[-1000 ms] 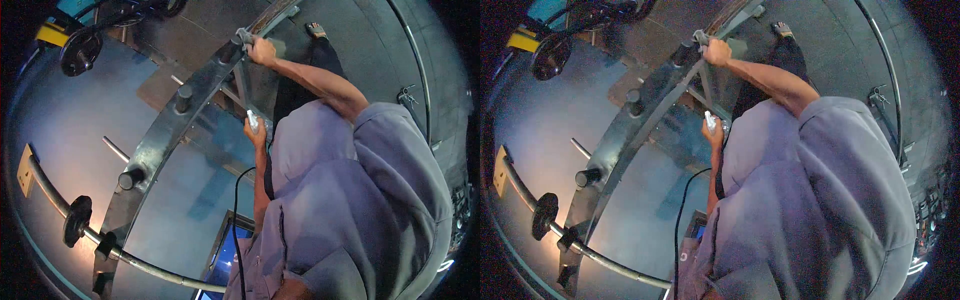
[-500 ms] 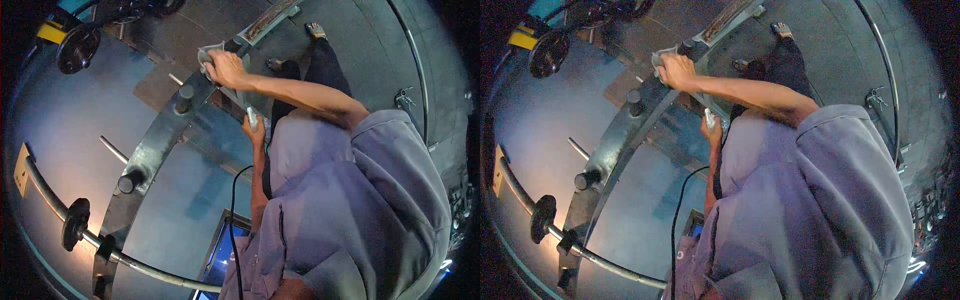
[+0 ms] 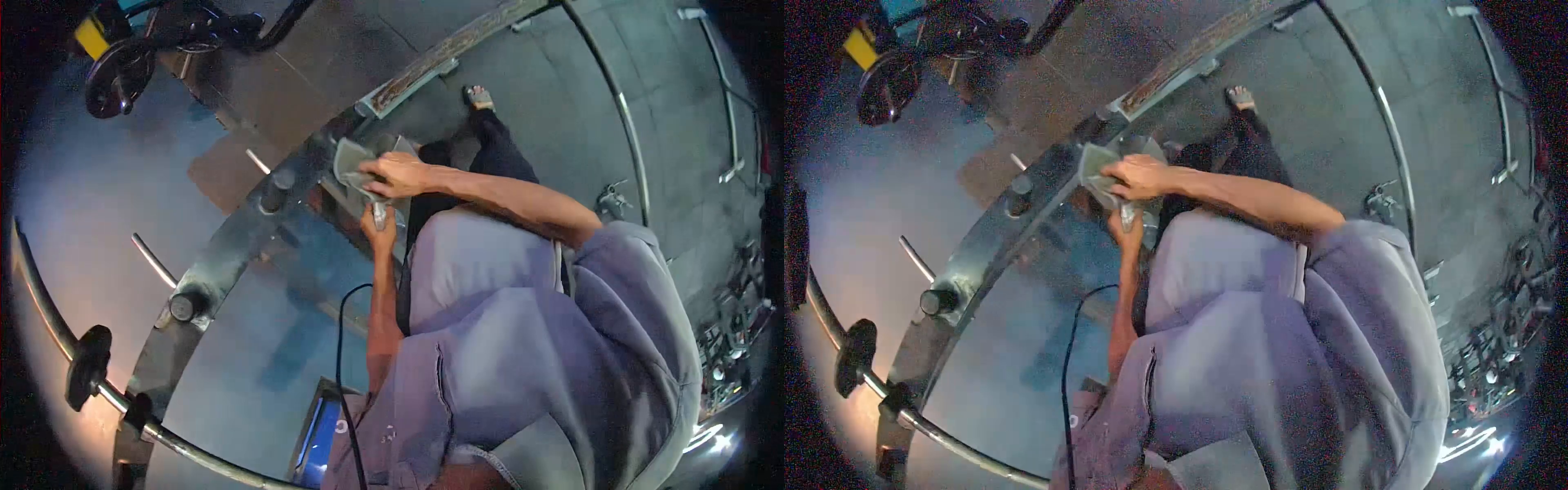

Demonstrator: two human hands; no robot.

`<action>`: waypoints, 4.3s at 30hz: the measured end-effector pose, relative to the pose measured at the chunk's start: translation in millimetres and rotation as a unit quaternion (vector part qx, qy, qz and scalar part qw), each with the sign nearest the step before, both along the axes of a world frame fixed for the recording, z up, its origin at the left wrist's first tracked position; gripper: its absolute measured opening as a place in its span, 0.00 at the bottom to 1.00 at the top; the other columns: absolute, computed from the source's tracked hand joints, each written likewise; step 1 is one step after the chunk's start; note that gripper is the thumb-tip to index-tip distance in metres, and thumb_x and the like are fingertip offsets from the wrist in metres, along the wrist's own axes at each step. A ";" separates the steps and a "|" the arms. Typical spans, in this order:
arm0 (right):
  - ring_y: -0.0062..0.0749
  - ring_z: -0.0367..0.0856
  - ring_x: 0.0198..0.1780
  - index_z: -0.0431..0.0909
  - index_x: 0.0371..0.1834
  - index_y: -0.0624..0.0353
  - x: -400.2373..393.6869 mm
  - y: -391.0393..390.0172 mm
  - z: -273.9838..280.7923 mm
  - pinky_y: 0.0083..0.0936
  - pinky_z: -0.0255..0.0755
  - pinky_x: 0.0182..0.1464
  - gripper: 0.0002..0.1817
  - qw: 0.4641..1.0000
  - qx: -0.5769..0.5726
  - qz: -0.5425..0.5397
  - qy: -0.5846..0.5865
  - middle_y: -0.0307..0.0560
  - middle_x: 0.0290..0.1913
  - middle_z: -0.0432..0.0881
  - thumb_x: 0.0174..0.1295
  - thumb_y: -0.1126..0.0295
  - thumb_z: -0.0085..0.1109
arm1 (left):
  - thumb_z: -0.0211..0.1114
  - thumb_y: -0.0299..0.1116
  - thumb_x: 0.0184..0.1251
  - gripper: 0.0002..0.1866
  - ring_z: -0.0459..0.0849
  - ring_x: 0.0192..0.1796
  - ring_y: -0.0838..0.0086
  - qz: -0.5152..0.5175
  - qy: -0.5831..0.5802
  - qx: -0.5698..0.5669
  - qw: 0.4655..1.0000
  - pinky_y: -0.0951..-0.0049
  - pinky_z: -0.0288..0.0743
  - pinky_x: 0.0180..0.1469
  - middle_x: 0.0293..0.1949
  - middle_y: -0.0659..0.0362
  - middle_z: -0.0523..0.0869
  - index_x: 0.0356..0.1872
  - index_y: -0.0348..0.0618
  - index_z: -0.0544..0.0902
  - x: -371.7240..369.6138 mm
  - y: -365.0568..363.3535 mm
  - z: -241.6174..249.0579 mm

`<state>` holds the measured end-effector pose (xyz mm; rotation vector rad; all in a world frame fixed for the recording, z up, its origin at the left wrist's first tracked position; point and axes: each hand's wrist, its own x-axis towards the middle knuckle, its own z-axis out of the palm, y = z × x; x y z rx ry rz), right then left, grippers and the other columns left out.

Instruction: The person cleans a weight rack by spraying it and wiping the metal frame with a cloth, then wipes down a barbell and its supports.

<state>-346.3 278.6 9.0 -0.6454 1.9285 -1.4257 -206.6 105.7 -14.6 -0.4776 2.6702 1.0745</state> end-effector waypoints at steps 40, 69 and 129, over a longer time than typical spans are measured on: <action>0.54 0.78 0.43 0.76 0.46 0.62 -181.1 321.9 -137.3 0.44 0.75 0.44 0.17 0.776 0.486 -0.357 0.184 0.60 0.46 0.72 0.53 0.68 0.56 | 0.64 0.29 0.57 0.10 0.80 0.32 0.73 0.343 -0.009 0.064 0.937 0.73 0.75 0.35 0.30 0.58 0.81 0.38 0.35 0.78 118.7 52.7 -1.6; 0.37 0.70 0.51 0.81 0.35 0.55 -120.6 129.5 -150.9 0.31 0.76 0.44 0.09 0.810 0.341 0.006 0.478 0.42 0.48 0.72 0.52 0.68 0.54 | 0.64 0.30 0.58 0.14 0.78 0.30 0.74 0.415 -0.011 0.129 0.900 0.74 0.73 0.31 0.32 0.59 0.80 0.44 0.36 0.77 143.6 30.4 2.5; 0.45 0.61 0.68 0.61 0.67 0.58 -62.5 -21.3 -157.3 0.54 0.47 0.68 0.32 0.450 -0.346 -0.620 -0.542 0.51 0.69 0.62 0.65 0.48 0.39 | 0.61 0.28 0.59 0.09 0.78 0.30 0.75 0.272 -0.103 0.032 0.956 0.74 0.73 0.32 0.30 0.59 0.79 0.39 0.34 0.76 131.1 -15.4 42.7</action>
